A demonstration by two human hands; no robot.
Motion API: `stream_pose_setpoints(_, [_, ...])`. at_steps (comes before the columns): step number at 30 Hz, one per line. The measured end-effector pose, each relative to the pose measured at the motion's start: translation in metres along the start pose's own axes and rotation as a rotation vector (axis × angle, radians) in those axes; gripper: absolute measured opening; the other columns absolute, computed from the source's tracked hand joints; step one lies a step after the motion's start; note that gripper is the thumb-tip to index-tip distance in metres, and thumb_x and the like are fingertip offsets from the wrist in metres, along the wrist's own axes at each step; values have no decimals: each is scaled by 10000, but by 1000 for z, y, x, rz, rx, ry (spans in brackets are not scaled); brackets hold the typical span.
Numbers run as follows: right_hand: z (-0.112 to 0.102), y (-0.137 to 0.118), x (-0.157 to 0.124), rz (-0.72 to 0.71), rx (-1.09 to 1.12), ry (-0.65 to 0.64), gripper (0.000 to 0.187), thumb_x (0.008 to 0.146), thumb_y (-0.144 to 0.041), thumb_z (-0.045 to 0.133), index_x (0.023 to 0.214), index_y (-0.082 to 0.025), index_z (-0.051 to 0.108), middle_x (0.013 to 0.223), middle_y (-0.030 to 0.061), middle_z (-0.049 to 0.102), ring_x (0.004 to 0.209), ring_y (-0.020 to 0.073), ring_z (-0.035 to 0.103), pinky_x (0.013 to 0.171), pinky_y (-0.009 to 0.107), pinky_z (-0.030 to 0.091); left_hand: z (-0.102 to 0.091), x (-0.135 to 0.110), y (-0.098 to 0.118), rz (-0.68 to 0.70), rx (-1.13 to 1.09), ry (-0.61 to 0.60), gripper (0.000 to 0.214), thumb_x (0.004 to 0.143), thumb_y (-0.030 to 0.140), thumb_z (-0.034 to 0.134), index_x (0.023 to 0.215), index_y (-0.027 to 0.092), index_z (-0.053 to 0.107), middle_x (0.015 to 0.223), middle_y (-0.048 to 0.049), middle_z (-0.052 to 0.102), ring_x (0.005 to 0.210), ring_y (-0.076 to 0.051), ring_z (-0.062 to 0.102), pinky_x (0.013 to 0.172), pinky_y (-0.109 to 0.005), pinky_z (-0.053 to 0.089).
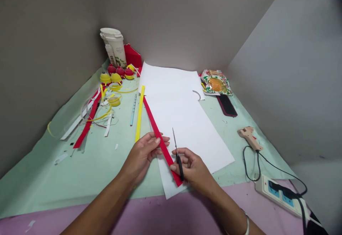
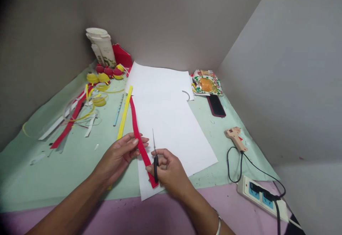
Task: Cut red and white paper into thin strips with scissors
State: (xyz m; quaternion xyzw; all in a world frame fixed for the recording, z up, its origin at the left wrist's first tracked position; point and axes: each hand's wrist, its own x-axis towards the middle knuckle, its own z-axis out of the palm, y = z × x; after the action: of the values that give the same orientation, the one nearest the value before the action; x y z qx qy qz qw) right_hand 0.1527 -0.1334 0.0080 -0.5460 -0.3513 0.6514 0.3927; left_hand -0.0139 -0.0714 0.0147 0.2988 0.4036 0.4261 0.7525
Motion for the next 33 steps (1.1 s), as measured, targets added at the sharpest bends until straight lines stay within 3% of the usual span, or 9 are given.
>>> stream_pose_setpoints(4, [-2,-2,-1,44,-13,-36,540,636,-420,813,1050,-179,564,628,-76,550,425,53,445,354,165,350,0,1,1,3,-22,35,196,786,213,702,957,152,627,996,-102,728,878,-167,680,713,-227,516])
stream_pose_setpoints(11, [-6,-5,-5,59,-31,-106,501,668,-341,793,1078,-179,556,696,-36,620,594,134,644,396,158,366,-4,6,7,57,-53,111,176,805,142,668,976,127,627,1030,-112,720,811,-118,675,665,-169,525])
stream_pose_setpoints(16, [-5,-3,-4,43,-23,-87,492,663,-322,791,1071,-182,554,697,-30,634,616,150,663,402,163,355,-6,7,9,99,-63,132,191,803,156,673,990,127,643,1037,-111,714,823,-118,668,696,-182,537])
stream_pose_setpoints(22, [-3,-1,-2,-33,-16,12,471,696,-336,765,1075,-178,535,692,-22,634,588,132,631,403,167,357,0,0,3,-14,64,-23,238,830,331,656,947,124,658,1001,-134,714,843,-172,671,680,-240,536])
stream_pose_setpoints(28, [-2,3,1,-63,-15,36,471,690,-321,767,1080,-176,548,630,-40,615,572,136,620,423,181,369,7,-6,-4,-120,199,-205,255,804,353,671,923,127,677,802,-113,722,619,-177,671,568,-267,508])
stream_pose_setpoints(33, [-5,2,1,-58,-30,36,495,702,-400,756,1095,-185,546,676,-36,603,582,146,638,413,184,367,6,-5,-3,-155,232,-160,213,802,337,672,824,126,651,673,-84,688,563,-152,639,524,-237,492])
